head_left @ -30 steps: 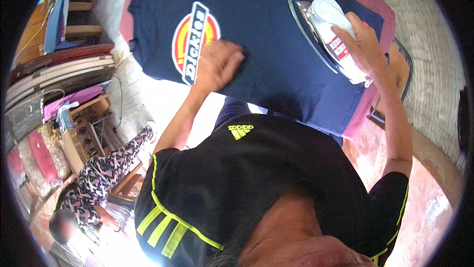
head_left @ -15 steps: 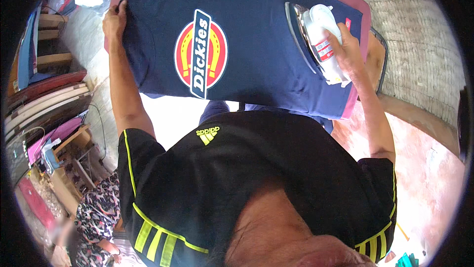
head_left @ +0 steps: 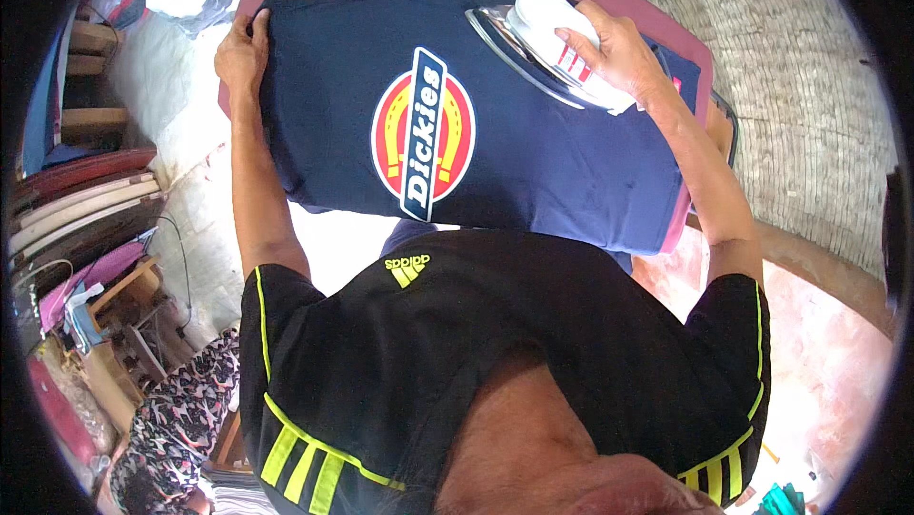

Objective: The person irons a dark blue Dickies t-shirt on a pink ironing board. They use a white steam iron to smooth the fabric, repeatedly flipping the shirt to iron both the front and back sides. The person adjusts the shirt's position frequently to ensure even coverage.

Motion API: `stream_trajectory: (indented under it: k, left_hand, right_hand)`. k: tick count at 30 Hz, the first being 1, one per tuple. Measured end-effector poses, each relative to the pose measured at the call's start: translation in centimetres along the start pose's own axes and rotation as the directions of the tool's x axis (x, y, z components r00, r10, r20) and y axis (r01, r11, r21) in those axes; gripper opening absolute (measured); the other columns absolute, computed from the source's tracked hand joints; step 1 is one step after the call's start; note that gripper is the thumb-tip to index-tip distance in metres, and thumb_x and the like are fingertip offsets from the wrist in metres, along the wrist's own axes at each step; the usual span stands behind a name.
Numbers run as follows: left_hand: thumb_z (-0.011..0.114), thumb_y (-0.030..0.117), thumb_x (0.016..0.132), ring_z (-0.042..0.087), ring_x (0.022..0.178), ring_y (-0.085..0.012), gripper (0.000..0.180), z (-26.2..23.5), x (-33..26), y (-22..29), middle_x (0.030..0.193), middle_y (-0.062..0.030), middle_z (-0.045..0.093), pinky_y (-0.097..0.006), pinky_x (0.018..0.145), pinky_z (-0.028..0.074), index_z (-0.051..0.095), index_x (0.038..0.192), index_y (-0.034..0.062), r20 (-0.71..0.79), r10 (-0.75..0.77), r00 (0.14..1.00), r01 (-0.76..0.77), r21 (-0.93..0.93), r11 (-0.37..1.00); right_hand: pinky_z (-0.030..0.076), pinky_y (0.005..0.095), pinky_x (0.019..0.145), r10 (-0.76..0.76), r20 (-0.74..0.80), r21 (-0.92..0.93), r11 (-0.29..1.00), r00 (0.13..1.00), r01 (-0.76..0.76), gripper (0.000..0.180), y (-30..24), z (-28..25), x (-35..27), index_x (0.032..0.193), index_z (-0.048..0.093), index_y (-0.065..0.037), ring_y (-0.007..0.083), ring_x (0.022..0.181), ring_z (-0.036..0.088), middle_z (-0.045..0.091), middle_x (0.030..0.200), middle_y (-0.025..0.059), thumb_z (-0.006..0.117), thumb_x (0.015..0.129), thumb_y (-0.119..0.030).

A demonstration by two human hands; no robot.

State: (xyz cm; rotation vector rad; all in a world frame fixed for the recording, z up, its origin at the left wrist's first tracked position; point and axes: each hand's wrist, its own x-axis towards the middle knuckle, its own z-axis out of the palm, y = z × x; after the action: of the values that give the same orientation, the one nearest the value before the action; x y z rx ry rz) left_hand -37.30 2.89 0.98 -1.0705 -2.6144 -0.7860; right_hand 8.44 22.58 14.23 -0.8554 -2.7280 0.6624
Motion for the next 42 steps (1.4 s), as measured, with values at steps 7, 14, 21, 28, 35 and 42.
stream_trajectory:
  k: [7, 14, 21, 28, 35, 42]
  left_hand:
    - [0.061, 0.067, 0.087, 0.071, 0.089, -0.033, 0.065, -1.2, 1.3, 2.3, 0.088, -0.0157, 0.074, -0.042, 0.078, 0.053, 0.073, 0.102, 0.0045, 0.173, 0.113, 0.978, -0.13, 0.09, 0.987]
    - [0.057, 0.058, 0.094, 0.069, 0.092, -0.0339, 0.046, 1.0, 1.0, -0.6, 0.091, -0.0132, 0.072, -0.042, 0.081, 0.051, 0.072, 0.109, 0.0166, 0.083, 0.004, 0.997, 0.012, -0.192, 0.981]
    - [0.069, 0.028, 0.094, 0.065, 0.08, -0.0186, 0.028, -0.4, 0.9, 1.1, 0.082, -0.0154, 0.07, -0.032, 0.075, 0.051, 0.071, 0.094, -0.0003, 0.089, -0.093, 0.992, 0.116, -0.307, 0.945]
    - [0.068, 0.011, 0.087, 0.065, 0.078, -0.0255, 0.018, -1.6, -1.4, 0.1, 0.084, -0.0163, 0.069, -0.036, 0.074, 0.052, 0.065, 0.099, -0.0025, 0.13, -0.075, 0.989, 0.126, -0.445, 0.887]
    - [0.073, 0.031, 0.086, 0.069, 0.08, -0.0336, 0.031, -0.9, -3.9, -1.1, 0.081, -0.0143, 0.071, -0.041, 0.075, 0.053, 0.064, 0.098, 0.0034, -0.131, -0.21, 0.969, 0.154, -0.346, 0.925]
    - [0.076, 0.016, 0.082, 0.07, 0.078, -0.0299, 0.028, -1.7, -4.1, -0.2, 0.084, -0.0155, 0.071, -0.039, 0.075, 0.054, 0.061, 0.099, -0.0006, -0.063, -0.242, 0.968, 0.195, -0.413, 0.889]
  right_hand:
    - [0.054, 0.0449, 0.068, -0.001, -0.147, -0.07, 0.997, 0.989, -0.009, 0.038, 0.5, 0.2, 4.1, 0.105, 0.062, -0.005, 0.0404, 0.079, 0.069, 0.068, 0.085, 0.0237, 0.068, 0.093, -0.04]
    - [0.055, 0.0432, 0.074, -0.293, 0.133, -0.199, 0.928, 0.947, 0.315, 0.038, -2.0, 1.2, 11.0, 0.106, 0.065, -0.006, 0.0372, 0.082, 0.07, 0.069, 0.09, 0.0209, 0.067, 0.093, -0.042]
    - [0.051, 0.0514, 0.072, -0.352, 0.247, -0.159, 0.905, 0.903, 0.396, 0.035, -10.5, 4.2, 16.3, 0.096, 0.056, -0.002, 0.0466, 0.085, 0.065, 0.066, 0.085, 0.0279, 0.066, 0.091, -0.035]
    - [0.051, 0.0529, 0.075, -0.465, 0.127, -0.079, 0.876, 0.876, 0.477, 0.037, -14.0, 7.9, 20.2, 0.097, 0.059, 0.002, 0.0478, 0.085, 0.065, 0.066, 0.087, 0.0308, 0.064, 0.092, -0.035]
    - [0.052, 0.0532, 0.076, -0.43, 0.074, -0.024, 0.901, 0.9, 0.433, 0.04, -18.2, 11.5, 22.7, 0.101, 0.06, 0.002, 0.0467, 0.089, 0.067, 0.067, 0.09, 0.0305, 0.061, 0.093, -0.037]
    - [0.052, 0.0539, 0.078, -0.363, 0.091, -0.064, 0.927, 0.927, 0.369, 0.045, -20.3, 14.3, 24.6, 0.103, 0.06, 0.002, 0.048, 0.09, 0.066, 0.067, 0.093, 0.0309, 0.058, 0.094, -0.042]
